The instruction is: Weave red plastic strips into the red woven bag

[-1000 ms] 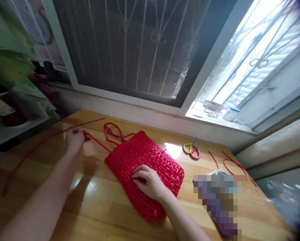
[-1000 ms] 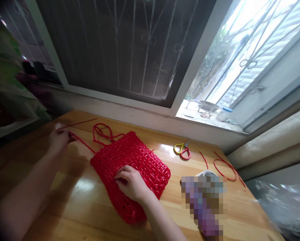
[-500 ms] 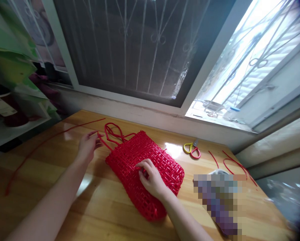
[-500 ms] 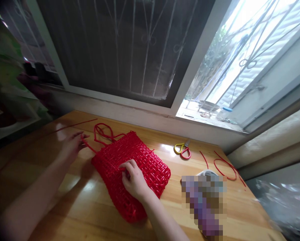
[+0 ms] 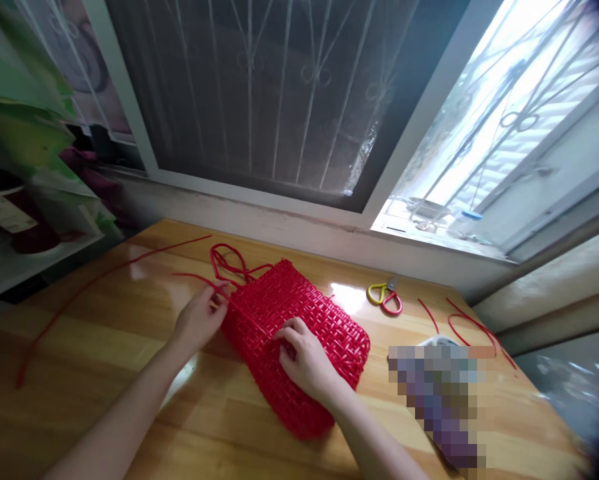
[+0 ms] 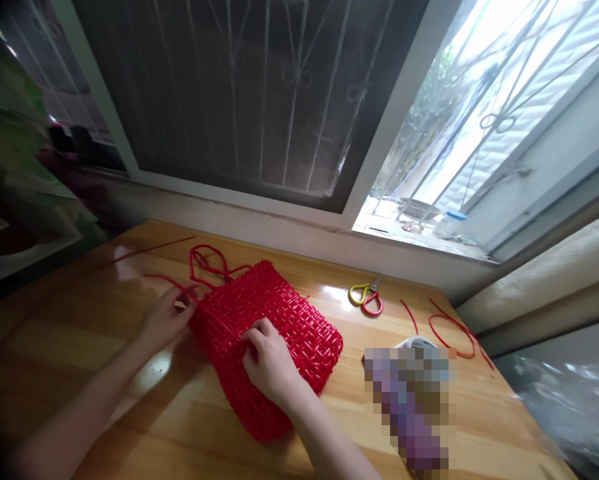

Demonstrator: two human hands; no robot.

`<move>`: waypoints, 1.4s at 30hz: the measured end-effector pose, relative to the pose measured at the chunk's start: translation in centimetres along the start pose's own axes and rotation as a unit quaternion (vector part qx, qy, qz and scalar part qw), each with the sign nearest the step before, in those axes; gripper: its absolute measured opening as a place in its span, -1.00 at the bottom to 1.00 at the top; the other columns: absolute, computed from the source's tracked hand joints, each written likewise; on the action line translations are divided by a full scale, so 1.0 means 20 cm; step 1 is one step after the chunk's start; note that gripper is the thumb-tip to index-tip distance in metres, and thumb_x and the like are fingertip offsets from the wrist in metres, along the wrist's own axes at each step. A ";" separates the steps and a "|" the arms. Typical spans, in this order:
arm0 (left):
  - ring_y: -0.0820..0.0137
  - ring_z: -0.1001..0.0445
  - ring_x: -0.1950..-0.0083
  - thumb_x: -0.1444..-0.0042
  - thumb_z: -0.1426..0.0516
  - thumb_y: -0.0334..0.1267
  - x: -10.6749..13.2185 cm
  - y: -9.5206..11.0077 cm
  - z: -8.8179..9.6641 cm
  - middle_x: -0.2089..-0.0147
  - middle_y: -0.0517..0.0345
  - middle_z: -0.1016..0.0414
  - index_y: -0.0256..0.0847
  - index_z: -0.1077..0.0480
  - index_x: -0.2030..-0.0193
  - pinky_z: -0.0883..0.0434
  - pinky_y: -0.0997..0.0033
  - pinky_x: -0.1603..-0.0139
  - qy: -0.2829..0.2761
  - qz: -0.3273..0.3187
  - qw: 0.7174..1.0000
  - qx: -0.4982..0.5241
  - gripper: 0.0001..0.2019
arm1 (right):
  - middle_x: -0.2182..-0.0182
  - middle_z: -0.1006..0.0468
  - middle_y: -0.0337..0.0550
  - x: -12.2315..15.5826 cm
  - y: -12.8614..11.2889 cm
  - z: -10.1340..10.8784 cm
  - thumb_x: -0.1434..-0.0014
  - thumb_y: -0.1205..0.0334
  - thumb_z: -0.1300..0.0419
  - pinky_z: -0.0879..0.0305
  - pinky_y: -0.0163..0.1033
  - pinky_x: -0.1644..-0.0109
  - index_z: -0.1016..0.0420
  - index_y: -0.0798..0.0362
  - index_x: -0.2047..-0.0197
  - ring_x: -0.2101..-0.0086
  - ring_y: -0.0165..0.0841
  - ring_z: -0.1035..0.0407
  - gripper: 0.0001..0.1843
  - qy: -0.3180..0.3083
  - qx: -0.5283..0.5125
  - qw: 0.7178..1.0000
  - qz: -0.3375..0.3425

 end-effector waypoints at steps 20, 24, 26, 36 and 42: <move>0.22 -0.29 0.08 -0.12 0.03 -0.09 0.18 0.09 -0.17 0.22 0.01 -0.34 -0.19 -0.37 0.40 -0.25 0.12 -0.03 0.055 -0.038 0.998 0.002 -0.73 | 0.28 -0.42 0.04 0.10 -0.13 -0.05 0.07 0.22 -0.28 -0.25 -0.08 0.17 -0.40 0.13 0.25 0.23 -0.12 -0.25 -0.71 -0.072 0.259 0.957 -0.106; 0.22 -0.30 0.12 -0.13 0.06 -0.11 0.17 0.08 -0.19 0.26 0.02 -0.34 -0.19 -0.36 0.39 -0.27 0.12 0.01 0.041 -0.029 0.999 -0.003 -0.73 | 0.32 -0.42 0.05 0.11 -0.13 -0.07 0.02 0.35 -0.20 -0.24 -0.08 0.18 -0.38 0.14 0.22 0.25 -0.14 -0.25 -0.77 -0.057 0.275 0.956 -0.086; 0.22 -0.30 0.13 -0.13 0.06 -0.12 0.17 0.07 -0.19 0.26 0.01 -0.34 -0.20 -0.36 0.37 -0.27 0.12 0.01 0.038 -0.031 0.999 -0.005 -0.73 | 0.33 -0.41 0.06 0.11 -0.13 -0.08 0.01 0.40 -0.18 -0.24 -0.09 0.18 -0.37 0.15 0.21 0.27 -0.14 -0.25 -0.77 -0.058 0.291 0.951 -0.081; 0.25 -0.31 0.14 -0.12 0.03 -0.09 0.18 0.08 -0.17 0.26 0.04 -0.33 -0.20 -0.35 0.42 -0.28 0.18 0.03 0.044 -0.036 0.998 0.009 -0.73 | 0.32 -0.42 0.10 0.11 -0.11 -0.10 0.04 0.21 -0.27 -0.25 -0.05 0.18 -0.40 0.18 0.28 0.27 -0.10 -0.26 -0.73 -0.073 0.289 0.950 -0.097; 0.24 -0.30 0.13 -0.12 0.03 -0.09 0.19 0.09 -0.18 0.25 0.04 -0.34 -0.18 -0.36 0.42 -0.27 0.16 0.03 0.047 -0.040 0.998 0.000 -0.74 | 0.36 -0.43 0.12 0.10 -0.12 -0.10 0.02 0.20 -0.25 -0.25 -0.03 0.20 -0.41 0.18 0.30 0.29 -0.09 -0.27 -0.76 -0.074 0.294 0.949 -0.084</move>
Point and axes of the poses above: each hand's wrist, its own x-axis away from the middle knuckle, its own z-axis out of the back of the hand, y = z × x, the point moved 5 cm from there along -x, towards the middle knuckle
